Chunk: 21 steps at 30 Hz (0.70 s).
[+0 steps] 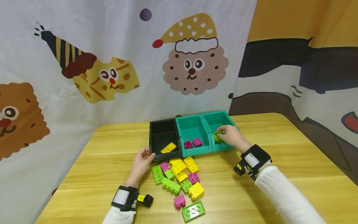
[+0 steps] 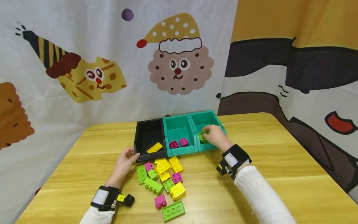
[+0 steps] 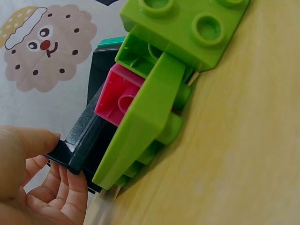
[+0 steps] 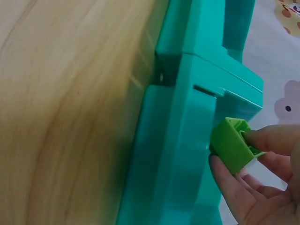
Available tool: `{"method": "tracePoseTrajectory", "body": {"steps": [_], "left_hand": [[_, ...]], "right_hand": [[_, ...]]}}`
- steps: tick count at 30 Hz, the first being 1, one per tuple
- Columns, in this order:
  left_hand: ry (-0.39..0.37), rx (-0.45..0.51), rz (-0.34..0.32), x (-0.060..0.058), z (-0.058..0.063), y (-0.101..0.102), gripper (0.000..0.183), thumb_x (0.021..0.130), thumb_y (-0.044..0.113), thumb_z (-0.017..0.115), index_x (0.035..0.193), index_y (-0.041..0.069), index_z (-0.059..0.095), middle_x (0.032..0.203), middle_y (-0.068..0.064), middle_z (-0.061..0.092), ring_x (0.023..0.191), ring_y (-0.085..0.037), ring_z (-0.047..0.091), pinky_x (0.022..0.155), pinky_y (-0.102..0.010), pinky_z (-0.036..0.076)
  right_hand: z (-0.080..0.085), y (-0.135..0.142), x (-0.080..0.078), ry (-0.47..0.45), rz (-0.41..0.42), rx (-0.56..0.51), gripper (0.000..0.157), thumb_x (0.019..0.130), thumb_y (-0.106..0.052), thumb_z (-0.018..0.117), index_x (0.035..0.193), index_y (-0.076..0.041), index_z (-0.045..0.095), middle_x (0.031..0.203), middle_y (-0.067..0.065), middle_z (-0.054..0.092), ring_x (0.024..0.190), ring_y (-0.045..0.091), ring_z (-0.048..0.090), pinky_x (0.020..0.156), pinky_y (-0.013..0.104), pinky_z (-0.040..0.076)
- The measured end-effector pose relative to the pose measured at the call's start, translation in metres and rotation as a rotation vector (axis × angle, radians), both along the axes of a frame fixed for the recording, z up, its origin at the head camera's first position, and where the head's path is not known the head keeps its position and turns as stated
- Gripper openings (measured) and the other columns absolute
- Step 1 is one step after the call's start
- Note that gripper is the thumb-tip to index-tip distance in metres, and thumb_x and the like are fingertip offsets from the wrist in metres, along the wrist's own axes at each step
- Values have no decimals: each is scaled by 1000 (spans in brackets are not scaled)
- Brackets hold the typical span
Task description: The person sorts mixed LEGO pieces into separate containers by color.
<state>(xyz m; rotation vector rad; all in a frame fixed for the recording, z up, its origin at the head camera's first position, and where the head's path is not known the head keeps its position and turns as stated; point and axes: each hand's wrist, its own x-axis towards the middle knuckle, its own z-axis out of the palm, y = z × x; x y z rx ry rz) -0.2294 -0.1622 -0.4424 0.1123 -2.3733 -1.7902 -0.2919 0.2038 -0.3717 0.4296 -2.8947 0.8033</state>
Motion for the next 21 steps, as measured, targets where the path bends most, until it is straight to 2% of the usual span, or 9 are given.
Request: {"method": "tracePoseTrajectory", "body": {"steps": [3, 6, 9, 13, 18, 21], "left_hand": [[-6, -10, 1, 1, 1, 0, 18, 87, 4, 64, 102, -1, 56, 92, -8, 56, 84, -14, 49, 71, -19, 42], [-11, -14, 5, 1, 1, 0, 18, 88, 5, 65, 102, -1, 56, 94, -8, 56, 85, -14, 49, 73, -20, 42], [-4, -21, 5, 2, 2, 1, 18, 88, 5, 64, 102, -1, 56, 94, -8, 56, 86, -14, 49, 73, -19, 42], [7, -31, 1, 3, 2, 1, 17, 88, 4, 64, 101, -2, 55, 93, -9, 56, 85, -14, 49, 72, -19, 42], [-4, -14, -1, 3, 3, 1, 18, 88, 4, 64, 103, -3, 55, 95, -9, 56, 87, -15, 49, 74, -19, 42], [-6, -14, -1, 2, 3, 1, 19, 88, 4, 64, 103, -3, 56, 96, -10, 56, 87, -14, 49, 76, -19, 42]], "right_hand": [[-5, -2, -3, -43, 15, 10, 26, 91, -11, 59, 112, 2, 66, 107, 23, 63, 69, 23, 54, 57, 29, 37], [-8, -4, -5, -46, 10, 27, 27, 88, -10, 62, 111, 3, 65, 96, 20, 64, 62, 19, 48, 56, 29, 38], [-9, -5, -7, -57, -22, 40, 34, 85, -10, 66, 115, 5, 61, 93, 20, 65, 73, 24, 58, 62, 34, 47], [-11, -5, -9, -90, -74, 38, 39, 85, -12, 68, 116, 6, 54, 102, 25, 64, 90, 34, 63, 72, 42, 52], [-15, -7, -11, -60, -103, 45, 25, 84, -11, 69, 100, 4, 57, 102, 23, 64, 89, 32, 61, 77, 44, 51], [-18, -10, -11, -37, -111, 47, 21, 84, -10, 68, 98, 3, 58, 98, 21, 64, 83, 28, 59, 74, 43, 51]]}}
